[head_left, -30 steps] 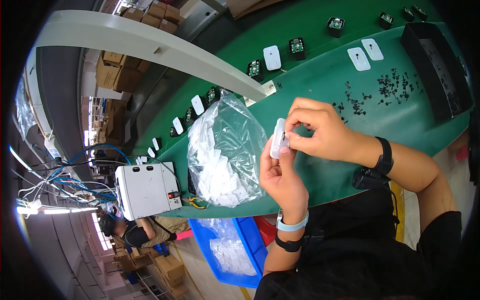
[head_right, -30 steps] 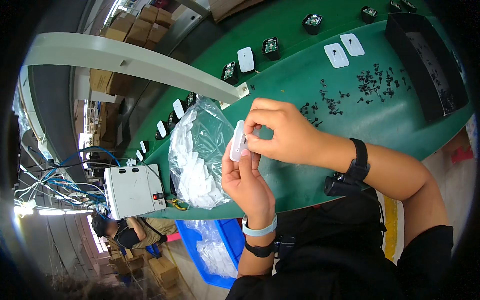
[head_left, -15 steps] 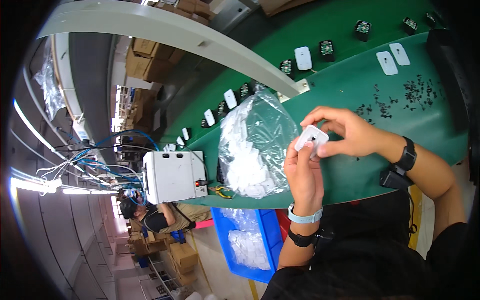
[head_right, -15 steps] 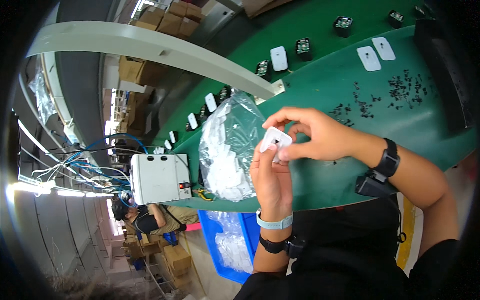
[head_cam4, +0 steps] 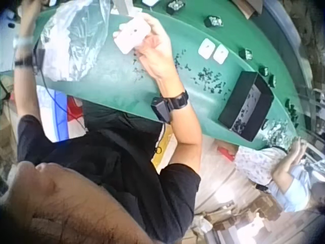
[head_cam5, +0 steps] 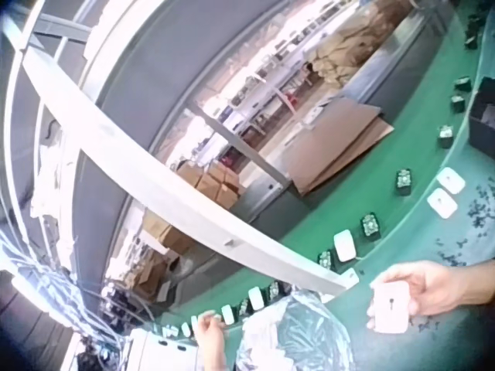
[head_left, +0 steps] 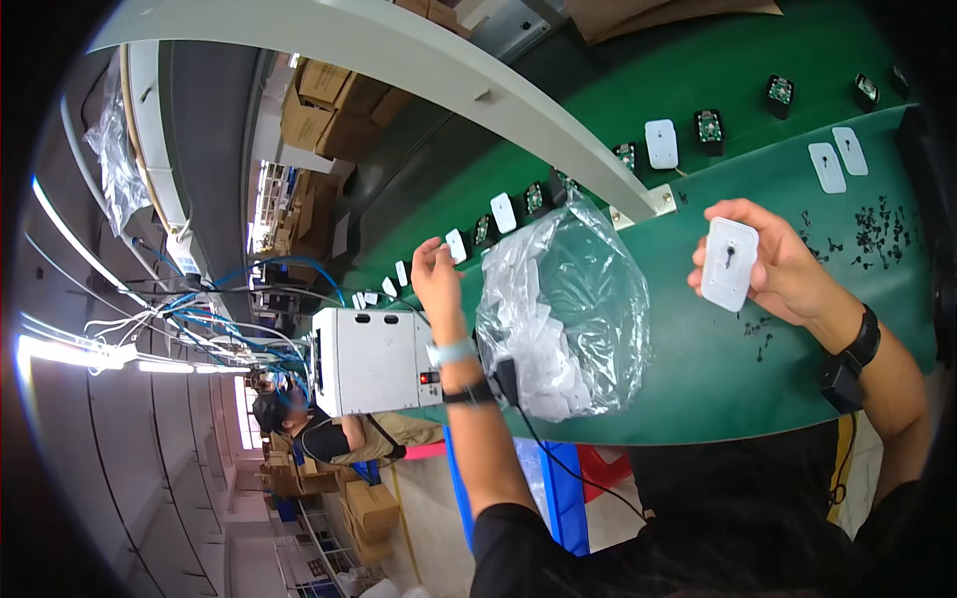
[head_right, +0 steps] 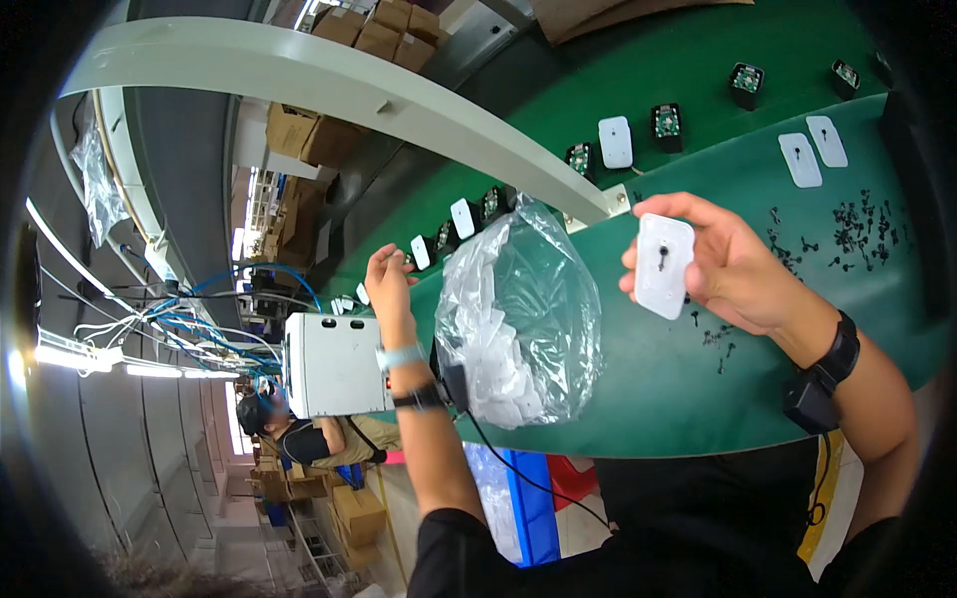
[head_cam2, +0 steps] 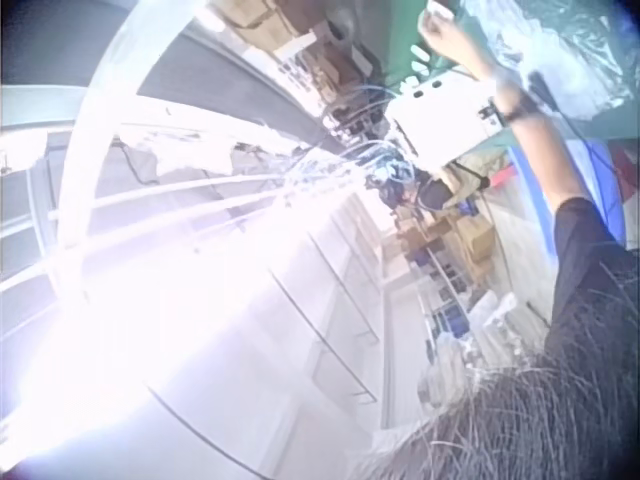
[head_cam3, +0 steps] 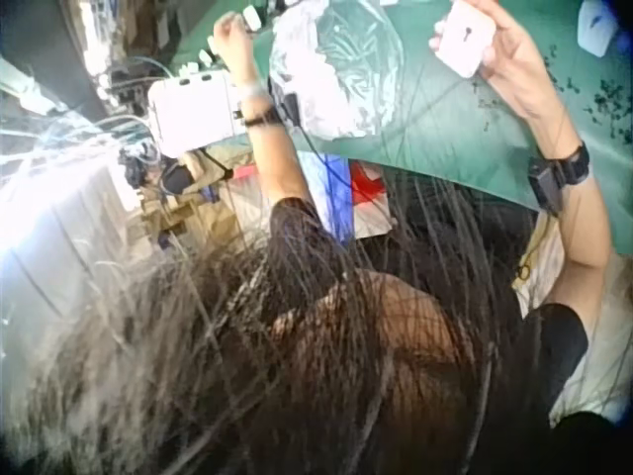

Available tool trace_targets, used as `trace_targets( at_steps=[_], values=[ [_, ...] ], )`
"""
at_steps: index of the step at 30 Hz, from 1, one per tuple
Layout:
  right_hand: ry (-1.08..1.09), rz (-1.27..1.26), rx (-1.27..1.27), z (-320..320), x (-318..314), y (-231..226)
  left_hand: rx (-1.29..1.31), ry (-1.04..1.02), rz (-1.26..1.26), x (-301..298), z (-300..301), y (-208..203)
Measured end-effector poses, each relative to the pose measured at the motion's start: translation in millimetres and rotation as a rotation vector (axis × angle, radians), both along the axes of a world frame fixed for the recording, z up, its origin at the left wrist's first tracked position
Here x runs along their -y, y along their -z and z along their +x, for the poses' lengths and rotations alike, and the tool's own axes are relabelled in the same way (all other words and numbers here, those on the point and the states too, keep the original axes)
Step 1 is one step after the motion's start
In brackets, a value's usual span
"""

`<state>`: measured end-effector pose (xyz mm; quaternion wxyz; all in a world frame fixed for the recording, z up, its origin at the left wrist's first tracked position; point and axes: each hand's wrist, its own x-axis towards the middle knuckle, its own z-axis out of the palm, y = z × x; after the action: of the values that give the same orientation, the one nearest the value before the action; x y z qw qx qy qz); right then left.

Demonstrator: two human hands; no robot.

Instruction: The person assembles small electronic devices by inserting white plastic components into black housings. They repeatedly pick up parts from a green workbench, align them, and press them together, placing the finished units in a row.

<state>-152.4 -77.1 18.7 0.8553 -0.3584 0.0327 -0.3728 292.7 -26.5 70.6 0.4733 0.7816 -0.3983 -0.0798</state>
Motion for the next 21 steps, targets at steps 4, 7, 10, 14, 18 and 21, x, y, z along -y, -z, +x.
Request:
trace_targets(
  at_steps=[4,7,10,14,18,21],
  values=[
    [0.014,-0.010,0.014,0.9,3.8,6.8,0.582,-0.114,0.436,12.9,167.9,63.8],
    [0.044,-0.007,0.022,-4.0,10.3,17.9,0.065,-0.171,0.339,27.3,204.9,99.6],
    [0.070,0.019,-0.002,-3.5,12.2,21.4,0.019,-0.228,0.420,39.7,216.1,109.0],
    [0.070,0.055,-0.024,-5.9,11.5,23.7,-0.074,-0.427,0.377,39.8,211.3,103.3],
    [0.044,0.068,-0.003,-1.6,9.6,17.4,-0.061,-0.487,0.097,16.8,206.5,69.2],
    [0.047,0.062,-0.009,-2.3,6.6,6.5,-0.295,-0.163,-0.212,2.6,135.1,22.8]
  ],
)
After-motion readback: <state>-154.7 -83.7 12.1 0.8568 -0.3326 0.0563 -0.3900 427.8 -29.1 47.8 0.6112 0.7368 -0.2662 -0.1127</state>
